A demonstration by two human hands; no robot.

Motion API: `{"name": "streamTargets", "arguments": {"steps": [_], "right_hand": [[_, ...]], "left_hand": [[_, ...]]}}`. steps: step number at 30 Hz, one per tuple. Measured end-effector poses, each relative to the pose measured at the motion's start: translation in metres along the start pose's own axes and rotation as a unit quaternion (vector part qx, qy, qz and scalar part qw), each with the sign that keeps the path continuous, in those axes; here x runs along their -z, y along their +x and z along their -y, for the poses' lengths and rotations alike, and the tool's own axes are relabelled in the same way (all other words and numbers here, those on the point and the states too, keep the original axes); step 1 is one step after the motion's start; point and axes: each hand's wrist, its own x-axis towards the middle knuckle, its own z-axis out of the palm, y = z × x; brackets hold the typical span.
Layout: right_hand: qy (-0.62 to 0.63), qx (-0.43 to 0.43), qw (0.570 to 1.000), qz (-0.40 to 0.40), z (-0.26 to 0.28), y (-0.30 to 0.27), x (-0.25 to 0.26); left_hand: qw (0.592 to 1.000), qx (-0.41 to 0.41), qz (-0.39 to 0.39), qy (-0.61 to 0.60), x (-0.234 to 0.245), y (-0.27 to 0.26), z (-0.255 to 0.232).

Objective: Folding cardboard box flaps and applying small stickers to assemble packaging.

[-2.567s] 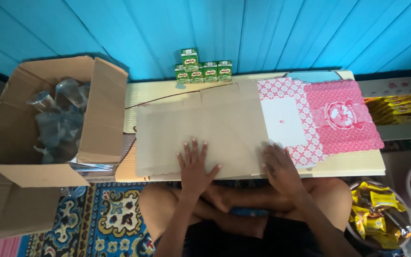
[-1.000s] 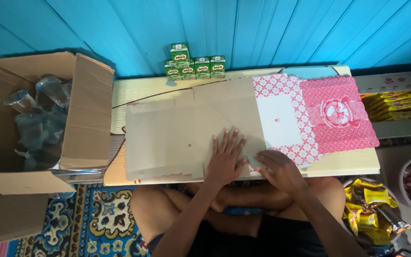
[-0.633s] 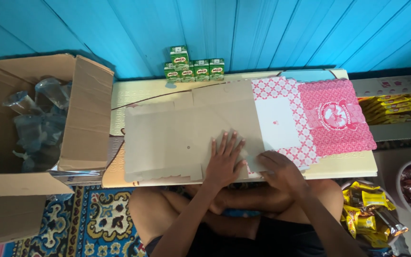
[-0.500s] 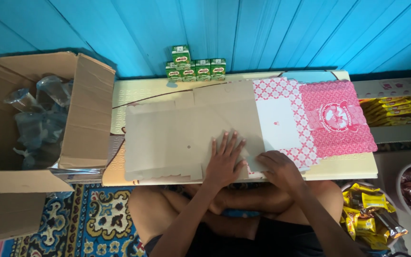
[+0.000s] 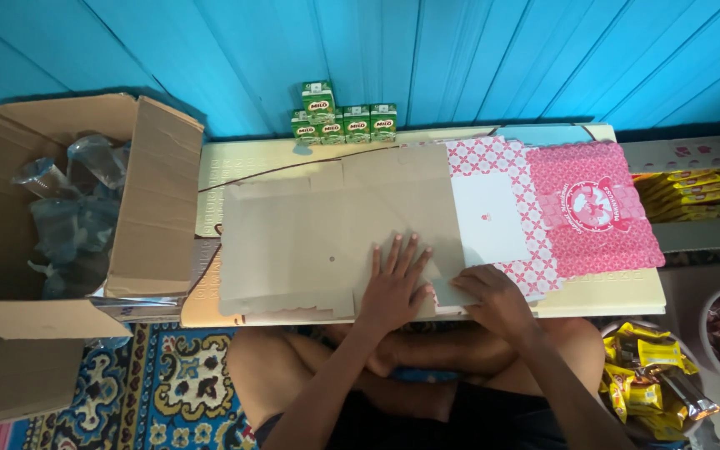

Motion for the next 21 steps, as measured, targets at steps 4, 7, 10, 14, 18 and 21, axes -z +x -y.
{"name": "streamTargets", "arguments": {"steps": [4, 7, 10, 14, 18, 21], "right_hand": [[-0.003, -0.002, 1.0, -0.001, 0.011, 0.009, 0.012], [0.004, -0.024, 1.0, 0.019, 0.008, 0.009, 0.011], [0.016, -0.023, 1.0, 0.011, 0.004, 0.008, 0.01], [0.021, -0.019, 0.999, 0.021, -0.004, 0.005, 0.008], [-0.004, -0.025, 0.999, 0.024, -0.011, 0.001, 0.003], [-0.009, -0.037, 0.999, 0.014, -0.004, 0.005, 0.006]], "left_hand": [[1.0, 0.004, 0.002, -0.007, 0.002, 0.001, -0.001], [1.0, -0.003, -0.014, 0.0, 0.001, 0.001, 0.0], [1.0, -0.002, -0.019, 0.021, 0.001, 0.001, -0.001], [0.999, -0.003, -0.027, 0.018, 0.001, 0.001, -0.002], [0.999, -0.009, -0.05, 0.012, 0.0, 0.001, -0.002], [0.998, -0.007, -0.043, 0.036, 0.004, 0.002, -0.003]]}}
